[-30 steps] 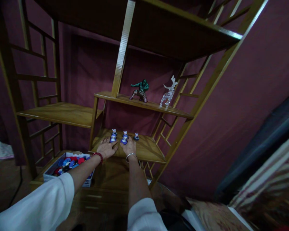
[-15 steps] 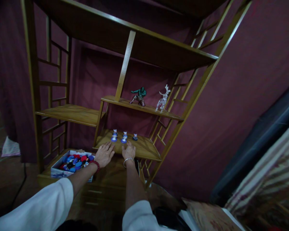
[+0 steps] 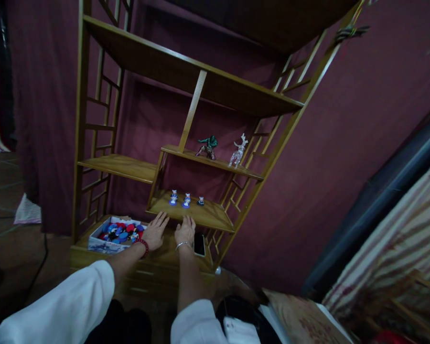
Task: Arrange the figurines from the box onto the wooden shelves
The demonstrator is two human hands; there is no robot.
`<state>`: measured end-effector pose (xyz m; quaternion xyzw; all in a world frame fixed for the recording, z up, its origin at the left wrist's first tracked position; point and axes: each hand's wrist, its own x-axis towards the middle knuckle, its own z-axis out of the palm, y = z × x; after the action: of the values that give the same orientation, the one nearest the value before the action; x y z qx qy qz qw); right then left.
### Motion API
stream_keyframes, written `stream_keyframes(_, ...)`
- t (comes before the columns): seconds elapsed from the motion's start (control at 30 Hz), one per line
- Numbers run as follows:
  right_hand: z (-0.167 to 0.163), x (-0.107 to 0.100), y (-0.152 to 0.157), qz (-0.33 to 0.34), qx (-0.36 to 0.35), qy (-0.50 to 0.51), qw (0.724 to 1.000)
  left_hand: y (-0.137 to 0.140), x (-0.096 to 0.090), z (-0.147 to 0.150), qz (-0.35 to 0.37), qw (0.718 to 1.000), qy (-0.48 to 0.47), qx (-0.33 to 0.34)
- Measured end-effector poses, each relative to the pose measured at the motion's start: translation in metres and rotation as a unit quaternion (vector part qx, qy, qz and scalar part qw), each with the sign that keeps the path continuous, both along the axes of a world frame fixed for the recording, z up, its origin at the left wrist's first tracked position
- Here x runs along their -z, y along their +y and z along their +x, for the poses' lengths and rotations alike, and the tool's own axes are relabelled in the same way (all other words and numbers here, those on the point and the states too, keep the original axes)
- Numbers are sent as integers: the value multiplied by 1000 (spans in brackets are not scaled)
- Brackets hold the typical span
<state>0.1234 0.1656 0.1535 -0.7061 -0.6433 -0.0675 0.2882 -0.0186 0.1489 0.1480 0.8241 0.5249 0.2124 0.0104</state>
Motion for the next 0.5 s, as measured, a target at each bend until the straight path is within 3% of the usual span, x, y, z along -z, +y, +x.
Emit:
stream_keyframes(0.2, -32, 4, -30, -52, 18, -23, 998, -18, 10, -11, -98, 995, 15, -8)
stream_keyframes(0.3, -52, 10, -45, -129, -15, -26, 991, -30, 15, -18, -150, 988, 19, -32)
stream_keyframes(0.5, -89, 41, -59, -243, -90, -36, 965, -49, 34, -39, -181, 983, 32, 19)
